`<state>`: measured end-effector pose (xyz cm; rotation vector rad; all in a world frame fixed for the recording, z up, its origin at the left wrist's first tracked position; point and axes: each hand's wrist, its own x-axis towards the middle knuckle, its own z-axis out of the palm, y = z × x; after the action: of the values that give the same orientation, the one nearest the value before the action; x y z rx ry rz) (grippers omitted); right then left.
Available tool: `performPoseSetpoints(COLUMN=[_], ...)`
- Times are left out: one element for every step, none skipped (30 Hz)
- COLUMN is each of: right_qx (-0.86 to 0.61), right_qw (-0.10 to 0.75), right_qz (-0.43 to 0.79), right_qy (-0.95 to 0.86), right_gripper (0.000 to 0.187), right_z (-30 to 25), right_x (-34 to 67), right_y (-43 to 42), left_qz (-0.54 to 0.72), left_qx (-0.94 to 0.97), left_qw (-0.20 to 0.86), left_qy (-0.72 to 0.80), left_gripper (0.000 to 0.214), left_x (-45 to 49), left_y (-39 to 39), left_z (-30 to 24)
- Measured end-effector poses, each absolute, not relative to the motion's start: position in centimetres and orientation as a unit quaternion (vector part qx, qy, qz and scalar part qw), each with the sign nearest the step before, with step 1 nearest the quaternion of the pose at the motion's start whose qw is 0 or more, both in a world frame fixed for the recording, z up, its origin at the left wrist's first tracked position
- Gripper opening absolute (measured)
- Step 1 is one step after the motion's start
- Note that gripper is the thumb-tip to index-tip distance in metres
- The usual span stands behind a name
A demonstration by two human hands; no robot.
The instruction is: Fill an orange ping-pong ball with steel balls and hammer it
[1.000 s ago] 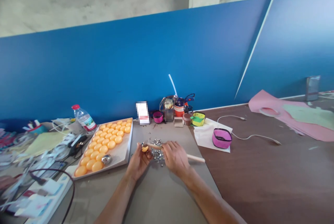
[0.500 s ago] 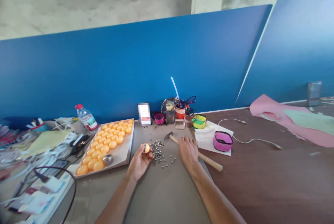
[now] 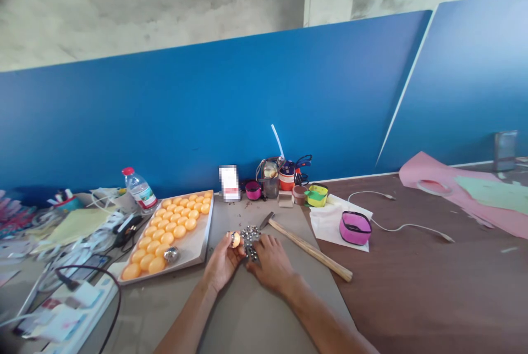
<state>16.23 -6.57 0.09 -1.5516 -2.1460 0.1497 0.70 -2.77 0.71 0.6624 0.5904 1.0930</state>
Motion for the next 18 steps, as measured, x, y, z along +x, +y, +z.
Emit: performPoseSetpoints(right_qx=[-0.566, -0.567, -0.570, -0.576, -0.585, -0.592, -0.596, -0.596, -0.591, -0.585, -0.576, -0.566, -0.552, -0.535, -0.517, -0.499, -0.486, -0.478], right_qw=[0.253, 0.266, 0.279, 0.291, 0.303, 0.313, 0.323, 0.330, 0.336, 0.341, 0.347, 0.352, 0.359, 0.368, 0.379, 0.391, 0.403, 0.415], right_qz=[0.056, 0.057, 0.058, 0.058, 0.058, 0.058, 0.061, 0.066, 0.075, 0.086, 0.100, 0.114, 0.129, 0.144, 0.158, 0.171, 0.181, 0.188], right_qy=[-0.782, -0.778, -0.771, -0.761, -0.750, -0.740, -0.733, -0.729, -0.729, -0.731, -0.733, -0.737, -0.741, -0.747, -0.751, -0.754, -0.754, -0.751], right_gripper=[0.032, 0.035, 0.038, 0.041, 0.044, 0.046, 0.048, 0.051, 0.052, 0.054, 0.056, 0.057, 0.058, 0.058, 0.058, 0.056, 0.055, 0.053], right_z=[0.0, -0.2, -0.4, -0.7, -0.9, -1.2, -1.5, -1.8, -2.1, -2.3, -2.4, -2.5, -2.5, -2.5, -2.5, -2.4, -2.3, -2.1], right_x=[16.0, 16.0, 16.0, 16.0, 16.1, 16.2, 16.3, 16.3, 16.4, 16.4, 16.5, 16.5, 16.6, 16.6, 16.6, 16.7, 16.7, 16.7], right_y=[-6.6, -6.6, -6.6, -6.5, -6.4, -6.3, -6.2, -6.1, -6.0, -5.9, -5.9, -5.8, -5.8, -5.8, -5.8, -5.8, -5.8, -5.8], left_qz=[0.502, 0.501, 0.500, 0.500, 0.500, 0.501, 0.501, 0.500, 0.500, 0.499, 0.499, 0.500, 0.502, 0.504, 0.505, 0.505, 0.506, 0.506], left_qx=[0.305, 0.306, 0.308, 0.309, 0.311, 0.313, 0.314, 0.314, 0.314, 0.314, 0.313, 0.311, 0.308, 0.303, 0.297, 0.289, 0.281, 0.273], left_qw=[0.762, 0.761, 0.761, 0.761, 0.760, 0.759, 0.759, 0.759, 0.759, 0.759, 0.759, 0.759, 0.759, 0.759, 0.760, 0.762, 0.764, 0.767], left_qy=[0.273, 0.275, 0.275, 0.275, 0.275, 0.274, 0.274, 0.275, 0.276, 0.277, 0.277, 0.276, 0.277, 0.279, 0.281, 0.283, 0.285, 0.285], left_gripper=[0.026, 0.026, 0.026, 0.026, 0.026, 0.026, 0.026, 0.025, 0.025, 0.025, 0.025, 0.025, 0.025, 0.025, 0.025, 0.025, 0.025, 0.025], left_x=[0.7, 0.7, 0.7, 0.7, 0.7, 0.7, 0.7, 0.7, 0.7, 0.6, 0.6, 0.6, 0.6, 0.6, 0.6, 0.6, 0.6, 0.6], left_y=[-2.8, -2.8, -2.7, -2.7, -2.6, -2.6, -2.5, -2.5, -2.4, -2.4, -2.3, -2.2, -2.2, -2.1, -2.0, -2.0, -1.9, -1.9], left_z=[0.8, 0.8, 0.8, 0.8, 0.8, 0.8, 0.7, 0.6, 0.6, 0.5, 0.4, 0.3, 0.3, 0.2, 0.1, 0.1, 0.1, 0.1])
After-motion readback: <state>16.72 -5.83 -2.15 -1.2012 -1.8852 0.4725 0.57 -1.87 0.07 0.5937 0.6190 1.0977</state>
